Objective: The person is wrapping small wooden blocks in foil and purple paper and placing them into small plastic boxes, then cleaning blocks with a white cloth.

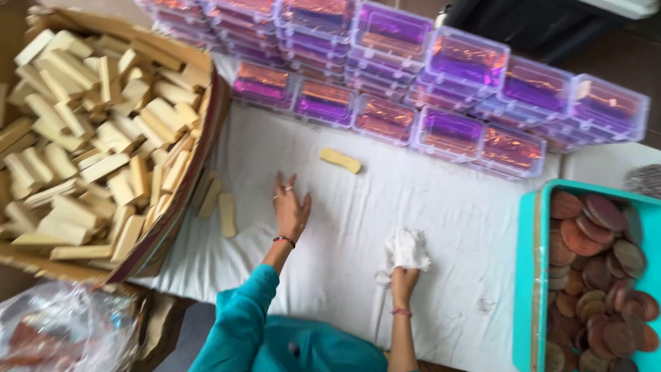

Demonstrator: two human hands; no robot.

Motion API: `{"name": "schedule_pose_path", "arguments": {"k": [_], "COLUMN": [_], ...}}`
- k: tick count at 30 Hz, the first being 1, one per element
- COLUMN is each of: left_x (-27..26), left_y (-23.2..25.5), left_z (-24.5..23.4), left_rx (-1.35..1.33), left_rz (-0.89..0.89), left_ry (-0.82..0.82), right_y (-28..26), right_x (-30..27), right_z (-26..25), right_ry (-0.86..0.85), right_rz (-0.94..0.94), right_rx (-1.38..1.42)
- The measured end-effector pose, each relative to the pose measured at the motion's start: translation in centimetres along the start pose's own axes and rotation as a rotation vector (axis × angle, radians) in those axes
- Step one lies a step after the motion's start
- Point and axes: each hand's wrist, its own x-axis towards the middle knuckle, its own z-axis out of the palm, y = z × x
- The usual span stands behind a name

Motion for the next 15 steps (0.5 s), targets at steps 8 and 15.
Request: {"name": "schedule_pose_path", "arguments": {"k": [8, 15], "left_x": [-6.1, -6.8], "left_y": [-13.6, -11.9], "left_z": [-6.2, -7.7], "left_rx": [0.242, 0.158], "left_rz": [-0.192, -0.179], "left_ry": [0.202, 0.072], "right_y": [1.8, 6.9], "right_x": [0.5, 0.7], "right_z": [0.8, 2.0], "right_ry": [-0.11, -0.4], "right_rz": [0.252, 0.357], "right_rx": [0.157, 0.844]}}
